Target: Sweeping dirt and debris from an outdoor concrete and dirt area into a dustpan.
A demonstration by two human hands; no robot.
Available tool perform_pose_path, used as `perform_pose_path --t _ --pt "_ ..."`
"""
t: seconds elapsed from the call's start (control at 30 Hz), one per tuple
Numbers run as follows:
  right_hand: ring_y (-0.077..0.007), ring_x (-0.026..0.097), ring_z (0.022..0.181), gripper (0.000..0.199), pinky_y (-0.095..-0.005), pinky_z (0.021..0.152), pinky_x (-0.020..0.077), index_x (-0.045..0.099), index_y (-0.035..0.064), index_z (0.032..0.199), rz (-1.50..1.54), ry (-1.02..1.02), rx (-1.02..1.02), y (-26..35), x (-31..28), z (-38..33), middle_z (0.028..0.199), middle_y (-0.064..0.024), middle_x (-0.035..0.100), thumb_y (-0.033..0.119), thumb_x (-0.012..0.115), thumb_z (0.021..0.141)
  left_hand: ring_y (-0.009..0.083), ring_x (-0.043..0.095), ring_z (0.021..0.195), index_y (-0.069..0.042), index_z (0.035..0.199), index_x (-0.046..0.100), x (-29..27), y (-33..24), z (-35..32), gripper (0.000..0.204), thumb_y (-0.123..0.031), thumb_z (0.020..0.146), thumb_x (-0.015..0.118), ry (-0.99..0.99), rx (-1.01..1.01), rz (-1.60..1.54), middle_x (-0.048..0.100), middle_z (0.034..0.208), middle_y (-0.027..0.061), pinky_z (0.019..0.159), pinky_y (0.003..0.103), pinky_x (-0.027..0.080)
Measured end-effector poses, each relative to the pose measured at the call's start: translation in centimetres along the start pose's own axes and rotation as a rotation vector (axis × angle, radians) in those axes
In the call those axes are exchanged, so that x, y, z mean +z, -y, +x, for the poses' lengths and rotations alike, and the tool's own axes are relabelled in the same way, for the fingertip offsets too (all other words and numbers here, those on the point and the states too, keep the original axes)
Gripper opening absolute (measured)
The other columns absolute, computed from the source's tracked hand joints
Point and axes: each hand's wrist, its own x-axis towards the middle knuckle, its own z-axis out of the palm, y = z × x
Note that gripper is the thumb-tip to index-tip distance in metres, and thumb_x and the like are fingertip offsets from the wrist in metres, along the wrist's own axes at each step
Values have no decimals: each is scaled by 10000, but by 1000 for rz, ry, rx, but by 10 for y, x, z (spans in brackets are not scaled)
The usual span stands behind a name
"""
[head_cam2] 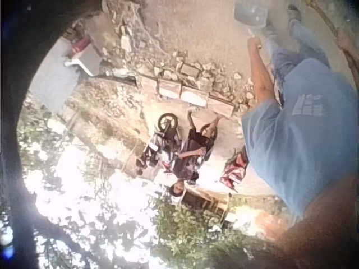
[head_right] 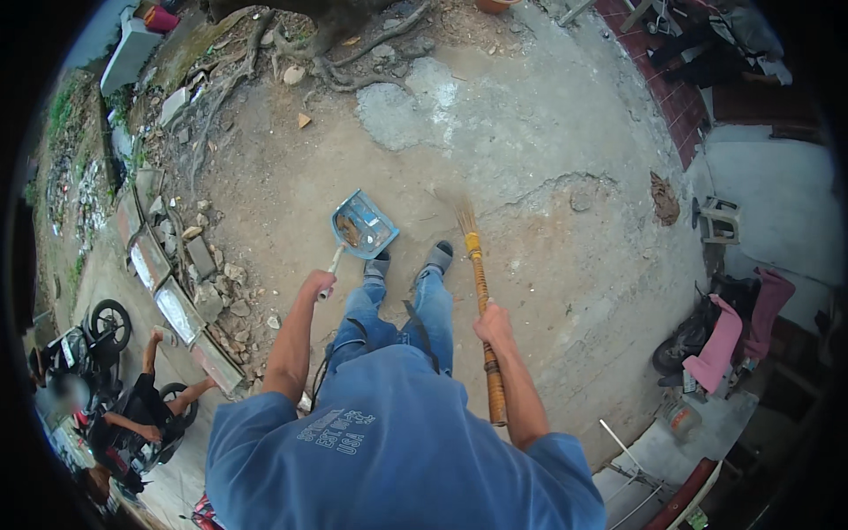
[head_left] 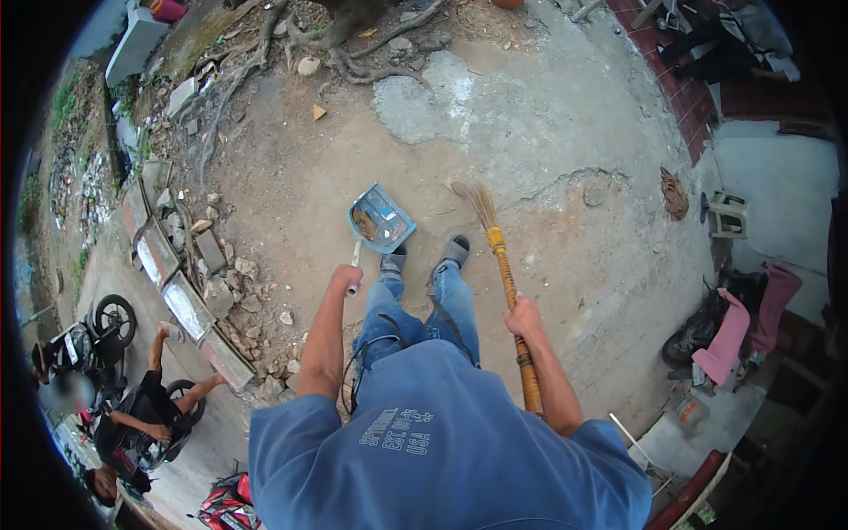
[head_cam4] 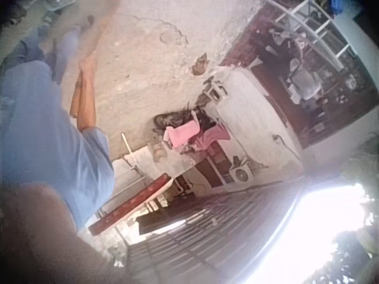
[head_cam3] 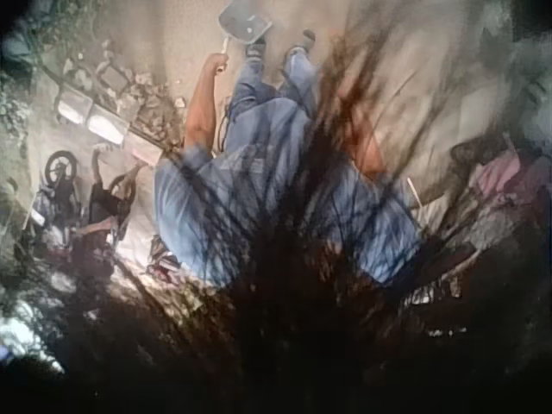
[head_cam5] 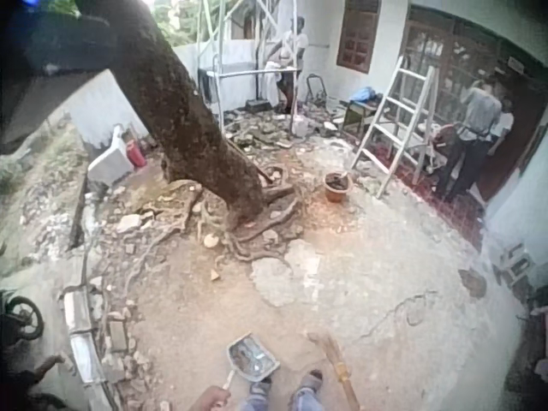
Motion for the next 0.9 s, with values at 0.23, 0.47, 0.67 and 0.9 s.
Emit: perform_pose_path --t 0.23,0.47,0.67,0.9 --pt "-388 560 856 405 -414 753 467 513 -40 1003 -20 10 58 26 36 9 868 -269 574 207 598 693 271 630 634 51 753 613 -7 -79 32 266 -107 600 465 -21 69 250 612 701 194 559 368 496" --pt "-409 557 819 427 -432 732 462 492 -63 1042 -28 108 -118 21 70 -13 819 -284 568 188 554 702 264 634 702 31 740 618 -13 -108 81 260 -108 564 486 -18 126 352 617 739 178 596 344 489" --pt "-404 563 777 529 -434 709 460 426 -81 1133 17 243 -236 50 58 -55 774 -284 565 197 547 700 255 633 747 19 764 630 -3 -121 71 261 -75 552 509 -47 67 288 622 786 180 642 338 492" --pt "-408 561 788 568 -440 729 461 367 -64 1207 -30 187 -215 32 38 -78 796 -275 573 178 521 717 264 619 672 35 752 603 -11 -109 67 244 -55 566 472 -67 91 221 607 732 172 555 344 486"
